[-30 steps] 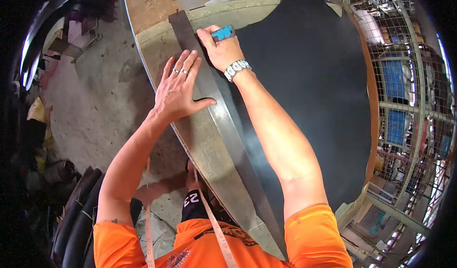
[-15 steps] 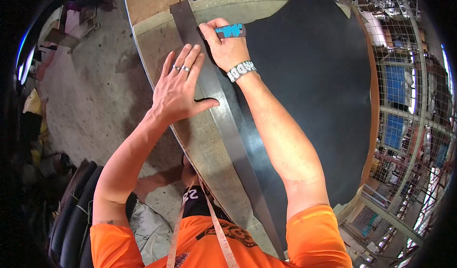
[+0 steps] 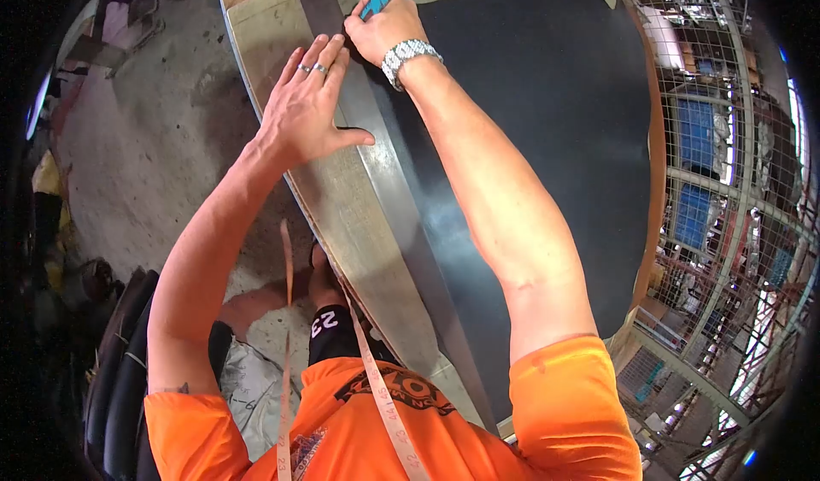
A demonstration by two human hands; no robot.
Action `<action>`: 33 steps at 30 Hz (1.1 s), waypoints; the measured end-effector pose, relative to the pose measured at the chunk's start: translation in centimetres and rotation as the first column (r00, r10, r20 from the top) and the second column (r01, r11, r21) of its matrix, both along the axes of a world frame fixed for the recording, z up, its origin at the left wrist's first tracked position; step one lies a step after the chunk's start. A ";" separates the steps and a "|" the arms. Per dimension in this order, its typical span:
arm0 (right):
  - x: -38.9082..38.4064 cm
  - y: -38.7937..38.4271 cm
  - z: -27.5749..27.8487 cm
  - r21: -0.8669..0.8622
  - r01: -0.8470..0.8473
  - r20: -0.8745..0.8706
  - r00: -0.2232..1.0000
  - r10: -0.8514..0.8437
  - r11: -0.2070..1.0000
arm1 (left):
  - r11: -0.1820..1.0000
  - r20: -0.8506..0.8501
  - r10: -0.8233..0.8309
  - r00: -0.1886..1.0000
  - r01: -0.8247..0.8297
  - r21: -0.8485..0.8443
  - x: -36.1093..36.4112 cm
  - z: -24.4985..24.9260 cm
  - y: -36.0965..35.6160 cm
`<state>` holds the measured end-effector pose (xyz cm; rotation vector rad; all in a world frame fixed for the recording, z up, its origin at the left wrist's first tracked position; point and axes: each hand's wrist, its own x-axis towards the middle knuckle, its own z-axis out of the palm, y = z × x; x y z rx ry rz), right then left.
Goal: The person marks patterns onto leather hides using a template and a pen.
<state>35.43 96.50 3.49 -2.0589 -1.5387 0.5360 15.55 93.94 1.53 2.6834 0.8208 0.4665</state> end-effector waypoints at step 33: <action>-1.2 -15.9 -1.4 0.103 -0.063 0.252 0.967 0.035 0.993 | 0.979 -0.328 0.155 0.932 -0.190 -0.077 0.7 2.4 -16.3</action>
